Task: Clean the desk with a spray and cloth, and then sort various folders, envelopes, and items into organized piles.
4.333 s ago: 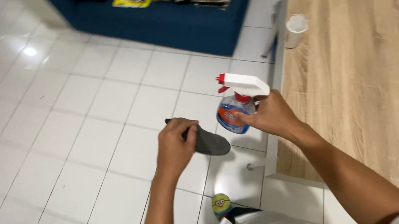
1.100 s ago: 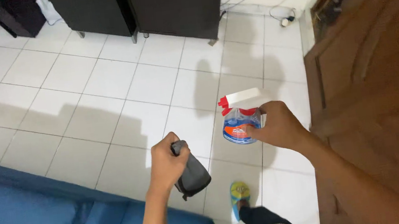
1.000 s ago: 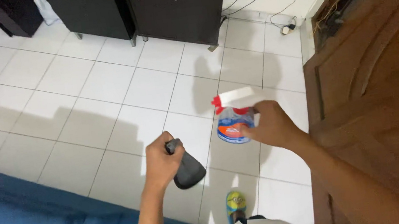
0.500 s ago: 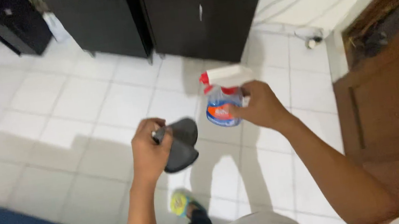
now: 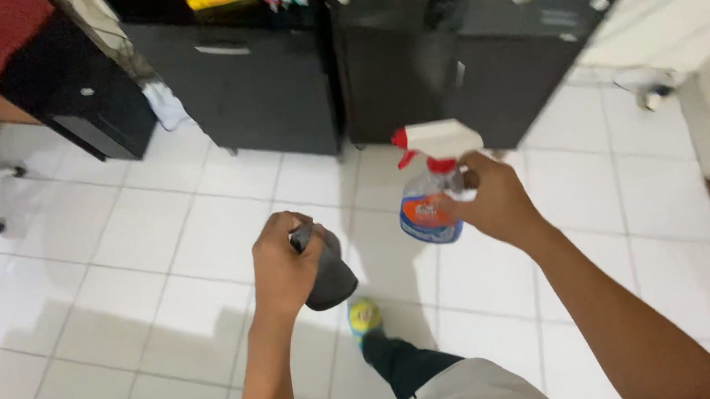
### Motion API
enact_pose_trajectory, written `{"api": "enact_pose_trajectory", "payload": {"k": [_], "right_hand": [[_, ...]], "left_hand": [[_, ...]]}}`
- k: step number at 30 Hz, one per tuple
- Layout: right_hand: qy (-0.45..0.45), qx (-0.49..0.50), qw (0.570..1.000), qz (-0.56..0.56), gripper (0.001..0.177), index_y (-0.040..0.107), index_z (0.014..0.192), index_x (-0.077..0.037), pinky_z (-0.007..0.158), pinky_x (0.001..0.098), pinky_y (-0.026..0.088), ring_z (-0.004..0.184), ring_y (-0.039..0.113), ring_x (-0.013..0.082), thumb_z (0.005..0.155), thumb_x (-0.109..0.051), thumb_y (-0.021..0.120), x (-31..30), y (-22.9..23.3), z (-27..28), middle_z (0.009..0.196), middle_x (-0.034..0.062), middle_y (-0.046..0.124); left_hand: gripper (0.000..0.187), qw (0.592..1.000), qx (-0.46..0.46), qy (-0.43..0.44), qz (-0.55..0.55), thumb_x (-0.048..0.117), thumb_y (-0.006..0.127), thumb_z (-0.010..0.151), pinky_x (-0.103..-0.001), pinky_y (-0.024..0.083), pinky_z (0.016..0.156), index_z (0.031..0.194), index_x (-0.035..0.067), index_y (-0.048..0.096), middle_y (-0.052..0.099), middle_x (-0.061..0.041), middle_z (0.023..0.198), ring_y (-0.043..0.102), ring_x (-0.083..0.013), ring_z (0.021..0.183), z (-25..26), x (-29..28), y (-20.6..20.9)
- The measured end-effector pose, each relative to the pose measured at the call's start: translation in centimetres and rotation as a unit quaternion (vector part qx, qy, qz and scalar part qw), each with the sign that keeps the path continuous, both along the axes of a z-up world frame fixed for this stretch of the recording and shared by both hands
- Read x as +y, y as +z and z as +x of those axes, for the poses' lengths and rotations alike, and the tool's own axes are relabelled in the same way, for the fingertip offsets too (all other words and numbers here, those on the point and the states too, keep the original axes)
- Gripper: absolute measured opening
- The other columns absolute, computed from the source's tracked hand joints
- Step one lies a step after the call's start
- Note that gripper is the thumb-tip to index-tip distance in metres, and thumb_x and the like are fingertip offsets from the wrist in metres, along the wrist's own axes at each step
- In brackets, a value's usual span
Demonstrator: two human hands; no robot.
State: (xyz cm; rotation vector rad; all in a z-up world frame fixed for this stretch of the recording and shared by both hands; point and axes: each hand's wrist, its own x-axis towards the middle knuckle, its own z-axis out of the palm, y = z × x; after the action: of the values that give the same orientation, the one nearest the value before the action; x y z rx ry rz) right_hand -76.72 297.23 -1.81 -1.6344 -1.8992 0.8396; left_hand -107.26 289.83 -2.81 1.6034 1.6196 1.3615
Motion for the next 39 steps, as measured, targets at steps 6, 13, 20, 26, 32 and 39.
{"api": "enact_pose_trajectory", "payload": {"k": [6, 13, 20, 26, 32, 39], "right_hand": [[0.003, -0.042, 0.999, 0.001, 0.065, 0.067, 0.119, 0.005, 0.075, 0.0362, 0.061, 0.094, 0.073, 0.0261, 0.072, -0.034, 0.09, 11.6, -1.8, -9.8, 0.11, 0.0198, 0.073], [-0.03, -0.021, 0.998, -0.047, 0.06, 0.066, 0.12, 0.003, 0.073, 0.0345, 0.059, 0.088, 0.073, 0.0246, 0.077, -0.033, 0.087, 23.9, -1.3, -21.6, 0.112, 0.0167, 0.071], [0.007, 0.113, 0.987, 0.117, 0.037, 0.07, 0.117, -0.001, 0.087, 0.0365, 0.059, 0.102, 0.07, 0.0256, 0.086, -0.017, 0.083, 37.5, -7.8, -30.7, 0.117, 0.0127, 0.07], [0.035, 0.141, 0.928, 0.342, 0.04, 0.068, 0.127, 0.001, 0.106, 0.0349, 0.056, 0.121, 0.067, 0.0275, 0.089, 0.011, 0.074, 52.2, -8.3, -36.0, 0.131, 0.0131, 0.065], [0.015, 0.123, 0.928, 0.35, 0.04, 0.067, 0.129, 0.001, 0.103, 0.039, 0.055, 0.12, 0.066, 0.0296, 0.091, 0.011, 0.073, 64.2, -12.2, -35.1, 0.132, 0.0165, 0.063], [-0.149, -0.183, 0.926, 0.296, 0.016, 0.074, 0.111, -0.006, 0.082, 0.0382, 0.056, 0.095, 0.071, 0.0316, 0.096, -0.009, 0.069, 78.6, -23.4, -23.8, 0.108, 0.0144, 0.072]], "left_hand": [[0.022, 0.993, 0.086, 0.014, -0.081, 0.012, 0.076, 0.088, -0.041, 0.051, 0.061, 0.081, 0.0, 0.059, 0.066, -0.018, 0.083, 0.064, -0.0304, 0.066, -9.5, 12.2, -0.2], [0.03, 0.987, 0.073, 0.01, -0.143, 0.027, 0.07, 0.095, -0.042, 0.051, 0.051, 0.088, 0.001, 0.056, 0.064, -0.019, 0.063, 0.067, -0.0331, 0.056, -19.8, 26.8, -3.9], [0.034, 0.956, 0.045, -0.075, -0.278, 0.035, 0.064, 0.098, -0.041, 0.053, 0.051, 0.089, 0.003, 0.058, 0.067, -0.017, 0.067, 0.072, -0.0268, 0.058, -27.9, 39.9, -6.1], [0.039, 0.959, -0.007, -0.127, -0.252, 0.038, 0.067, 0.097, -0.038, 0.05, 0.06, 0.086, 0.003, 0.057, 0.063, -0.012, 0.069, 0.061, -0.0198, 0.063, -33.9, 49.7, -9.9], [0.032, 0.952, -0.094, -0.168, -0.236, 0.033, 0.069, 0.095, -0.031, 0.045, 0.056, 0.085, 0.006, 0.054, 0.051, -0.001, 0.068, 0.048, -0.0117, 0.064, -35.0, 56.7, -11.8], [0.027, 0.921, -0.247, -0.217, -0.21, 0.024, 0.07, 0.097, -0.026, 0.038, 0.058, 0.085, 0.009, 0.052, 0.047, 0.005, 0.075, 0.04, -0.0064, 0.07, -33.8, 62.7, -14.2]]}}
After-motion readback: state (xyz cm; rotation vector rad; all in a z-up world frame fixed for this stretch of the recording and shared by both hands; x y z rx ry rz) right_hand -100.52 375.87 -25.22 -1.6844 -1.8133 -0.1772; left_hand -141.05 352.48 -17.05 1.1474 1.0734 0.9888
